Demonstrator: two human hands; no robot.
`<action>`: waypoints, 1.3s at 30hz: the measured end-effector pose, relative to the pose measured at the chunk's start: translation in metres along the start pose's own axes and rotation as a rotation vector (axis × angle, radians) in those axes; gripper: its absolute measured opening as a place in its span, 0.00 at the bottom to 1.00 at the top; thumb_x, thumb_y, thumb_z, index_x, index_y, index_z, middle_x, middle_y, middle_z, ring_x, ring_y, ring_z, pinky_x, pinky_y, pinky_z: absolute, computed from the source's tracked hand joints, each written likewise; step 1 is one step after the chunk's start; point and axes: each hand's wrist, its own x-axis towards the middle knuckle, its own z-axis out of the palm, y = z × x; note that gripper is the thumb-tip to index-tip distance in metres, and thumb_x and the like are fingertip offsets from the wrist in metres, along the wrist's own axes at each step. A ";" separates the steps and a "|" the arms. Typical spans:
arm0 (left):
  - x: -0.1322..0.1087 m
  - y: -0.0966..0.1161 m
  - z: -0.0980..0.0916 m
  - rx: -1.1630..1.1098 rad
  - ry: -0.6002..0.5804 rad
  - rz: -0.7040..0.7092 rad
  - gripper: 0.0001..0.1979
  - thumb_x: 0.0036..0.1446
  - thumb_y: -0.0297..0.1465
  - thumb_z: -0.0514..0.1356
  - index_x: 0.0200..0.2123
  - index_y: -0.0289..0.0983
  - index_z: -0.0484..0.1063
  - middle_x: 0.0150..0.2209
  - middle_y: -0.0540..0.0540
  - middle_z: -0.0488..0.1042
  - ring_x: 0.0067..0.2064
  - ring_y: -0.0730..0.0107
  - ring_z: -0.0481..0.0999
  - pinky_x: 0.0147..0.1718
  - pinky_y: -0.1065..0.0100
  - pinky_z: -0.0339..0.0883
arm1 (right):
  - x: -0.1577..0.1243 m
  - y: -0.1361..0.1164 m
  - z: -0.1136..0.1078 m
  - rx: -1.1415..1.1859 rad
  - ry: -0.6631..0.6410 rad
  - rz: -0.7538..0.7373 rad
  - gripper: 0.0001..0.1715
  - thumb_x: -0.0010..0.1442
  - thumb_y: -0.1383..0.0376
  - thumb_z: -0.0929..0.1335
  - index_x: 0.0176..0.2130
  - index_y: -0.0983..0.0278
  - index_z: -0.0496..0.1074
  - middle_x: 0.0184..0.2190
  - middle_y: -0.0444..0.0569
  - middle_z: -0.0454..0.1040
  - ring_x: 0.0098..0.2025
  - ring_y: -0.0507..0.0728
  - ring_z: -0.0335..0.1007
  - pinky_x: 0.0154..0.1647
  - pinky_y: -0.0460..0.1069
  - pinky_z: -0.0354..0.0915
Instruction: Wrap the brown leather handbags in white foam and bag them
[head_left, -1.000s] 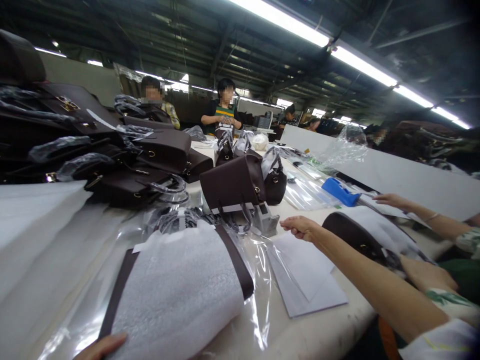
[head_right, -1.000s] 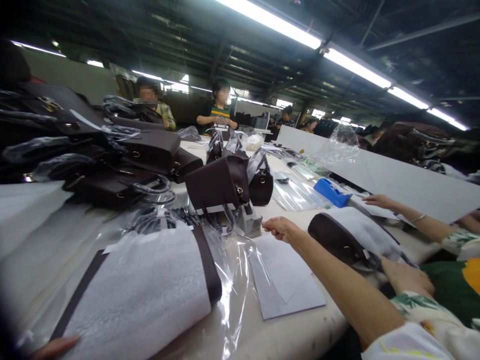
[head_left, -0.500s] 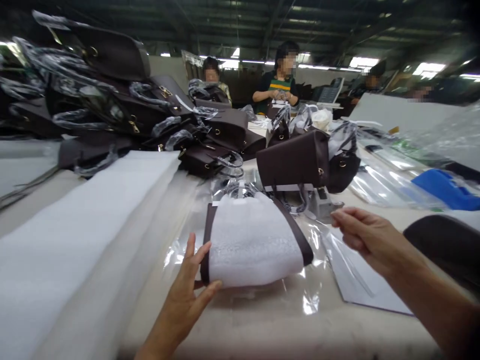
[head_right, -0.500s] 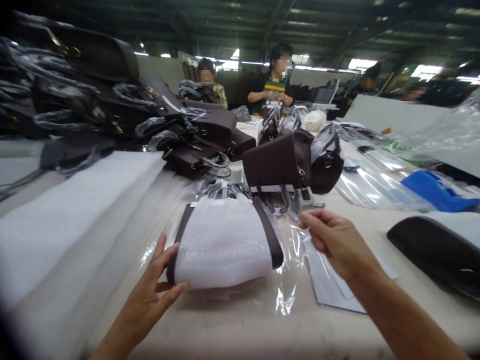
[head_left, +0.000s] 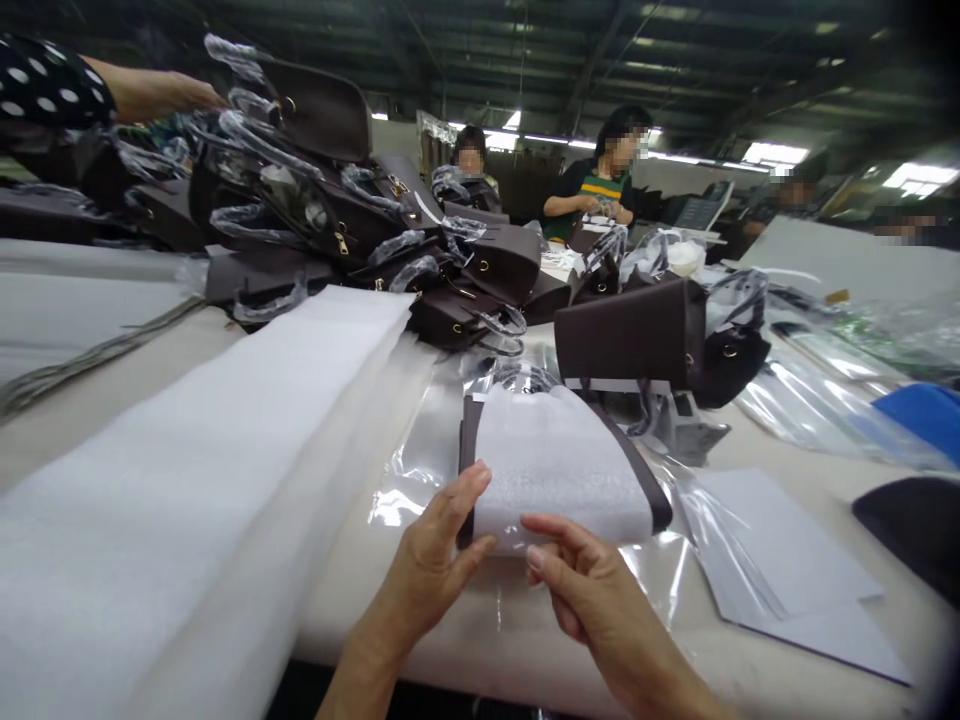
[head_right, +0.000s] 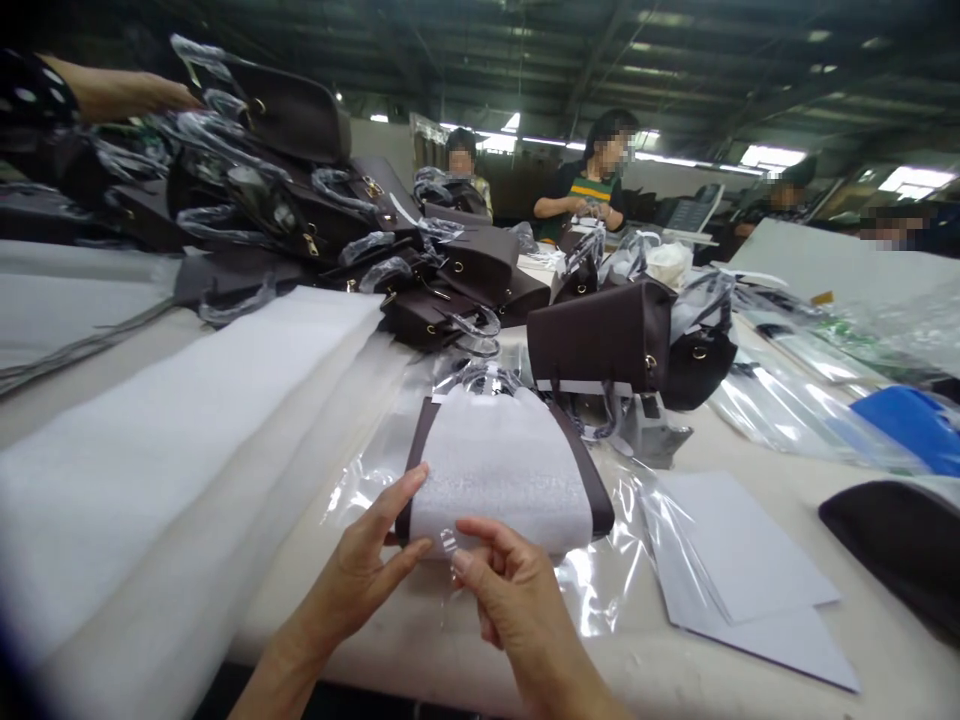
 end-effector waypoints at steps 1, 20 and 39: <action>0.000 0.000 0.000 -0.008 0.002 0.004 0.31 0.58 0.26 0.54 0.60 0.49 0.45 0.61 0.46 0.56 0.60 0.64 0.57 0.56 0.56 0.59 | 0.000 0.005 0.001 0.021 0.029 -0.006 0.27 0.48 0.54 0.72 0.45 0.62 0.68 0.23 0.41 0.69 0.12 0.41 0.49 0.11 0.40 0.41; 0.000 0.002 -0.002 -0.029 -0.005 -0.014 0.32 0.57 0.26 0.55 0.61 0.48 0.44 0.61 0.47 0.55 0.60 0.65 0.58 0.56 0.59 0.60 | 0.000 0.001 0.014 0.224 0.106 -0.266 0.18 0.49 0.60 0.73 0.42 0.54 0.73 0.27 0.41 0.71 0.32 0.48 0.69 0.40 0.43 0.66; -0.002 -0.001 0.000 -0.031 0.011 0.125 0.27 0.58 0.22 0.53 0.58 0.47 0.53 0.63 0.46 0.51 0.61 0.69 0.57 0.56 0.63 0.59 | 0.010 -0.007 0.014 0.297 0.140 -0.199 0.22 0.46 0.62 0.74 0.43 0.57 0.71 0.27 0.39 0.68 0.24 0.44 0.65 0.28 0.40 0.63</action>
